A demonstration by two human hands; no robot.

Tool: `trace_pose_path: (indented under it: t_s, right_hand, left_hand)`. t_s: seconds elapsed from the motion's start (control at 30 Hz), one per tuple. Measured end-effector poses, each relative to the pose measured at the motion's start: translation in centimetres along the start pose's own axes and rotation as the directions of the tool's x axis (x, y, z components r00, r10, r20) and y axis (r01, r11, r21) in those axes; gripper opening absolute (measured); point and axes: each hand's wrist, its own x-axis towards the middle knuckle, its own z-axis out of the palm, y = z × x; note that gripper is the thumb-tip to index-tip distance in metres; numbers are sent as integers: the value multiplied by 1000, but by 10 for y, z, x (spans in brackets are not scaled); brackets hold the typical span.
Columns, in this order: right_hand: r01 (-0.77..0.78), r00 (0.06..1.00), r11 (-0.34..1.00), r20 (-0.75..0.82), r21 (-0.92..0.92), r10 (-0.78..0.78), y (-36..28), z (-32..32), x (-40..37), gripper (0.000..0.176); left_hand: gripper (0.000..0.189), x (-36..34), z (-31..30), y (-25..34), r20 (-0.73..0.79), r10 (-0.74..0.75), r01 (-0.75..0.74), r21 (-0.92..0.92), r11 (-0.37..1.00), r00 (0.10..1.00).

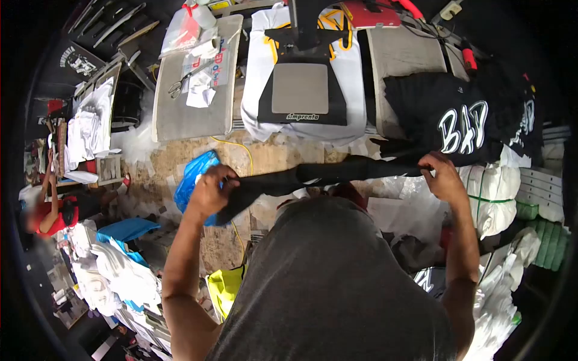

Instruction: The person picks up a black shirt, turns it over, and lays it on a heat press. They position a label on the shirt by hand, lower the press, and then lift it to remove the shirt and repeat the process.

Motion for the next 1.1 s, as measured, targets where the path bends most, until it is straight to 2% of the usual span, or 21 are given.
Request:
trace_pose_path:
  t_s: [0.03, 0.1, 0.13, 0.2, 0.23, 0.3, 0.33, 0.37, 0.43, 0.57, 0.63, 0.67, 0.7, 0.77, 0.83, 0.87, 0.93, 0.97, 1.0, 1.03, 1.1]
  right_hand:
    - [30, 996, 1000, -82, -3, -30, -3, 10, -2, 23]
    - [-47, 994, 999, -95, 13, 48, -13, 29, -3, 22]
    - [-129, 982, 985, -121, 111, 143, -18, 40, -6, 21]
    - [-316, 929, 874, -66, 369, 364, -12, 67, -13, 15]
    - [-321, 926, 871, -70, 371, 371, -12, 79, -15, 15]
    - [-173, 917, 643, -117, 746, 382, -14, 96, -16, 14]
    - [-183, 935, 775, -136, 605, 327, -11, 97, -16, 13]
    - [-185, 933, 771, -137, 609, 332, -11, 97, -19, 13]
    - [-293, 942, 929, -100, 227, 321, -38, 69, -10, 11]
    - [-247, 951, 940, -129, 235, 282, -60, 29, 0, 10]
    - [-196, 926, 935, -258, 296, 276, -60, 12, 11, 12]
    - [-267, 899, 915, -263, 301, 349, -54, 6, 21, 17]
    - [-189, 916, 959, -315, 213, 250, -59, -7, 43, 19]
    - [-198, 906, 950, -325, 242, 272, -30, -2, 91, 22]
    - [-63, 876, 991, -469, 115, 111, -16, 4, 142, 26]
    - [-22, 851, 980, -511, 198, 122, -9, 10, 161, 28]
    - [-8, 848, 971, -512, 240, 134, 2, 23, 187, 28]
    - [1, 843, 959, -516, 282, 151, 8, 35, 198, 27]
    - [33, 851, 934, -499, 355, 160, 19, 53, 209, 24]
    - [-16, 878, 919, -435, 393, 201, 17, 63, 219, 23]
    - [-54, 925, 856, -296, 514, 236, 9, 84, 242, 24]
  left_hand:
    - [16, 7, -11, 0, 29, 38, -40, 103, 994, 999]
    - [15, 6, -20, -5, 24, 7, -10, 150, 989, 1000]
    - [15, 6, -19, -11, 23, 20, -24, 158, 987, 1000]
    - [17, -3, -7, -27, -115, -11, 5, -56, 998, 993]
    - [17, -6, -7, -29, -110, -4, -2, -57, 998, 994]
    - [16, -8, -7, -37, -14, -319, 305, -258, 917, 948]
    - [14, -8, -9, -46, -28, -244, 237, -153, 959, 969]
    - [14, -9, -13, -51, -23, -240, 234, -149, 961, 970]
    - [14, -4, -23, -51, -74, -191, 177, -167, 970, 979]
    - [16, 15, -72, -16, -63, -223, 223, -9, 975, 973]
    - [17, 34, -96, -9, -117, -133, 137, 26, 990, 984]
    - [16, 48, -104, -7, -145, -125, 130, 30, 991, 982]
    - [16, 66, -109, -8, -171, -119, 126, 34, 991, 978]
    - [18, 109, -108, -33, -131, -132, 140, 55, 989, 983]
    - [23, 157, -100, -43, -193, -83, 92, 43, 995, 978]
    - [23, 175, -93, -52, -188, -90, 100, 43, 994, 978]
    - [32, 204, -72, -76, -355, -39, 21, -56, 998, 934]
    - [32, 212, -61, -85, -344, -53, 35, -57, 998, 938]
    - [34, 218, -48, -93, -244, -101, 78, -103, 992, 965]
    - [37, 227, -36, -94, -140, -145, 124, -146, 981, 980]
    - [38, 246, -1, -86, -81, -167, 149, -192, 970, 983]
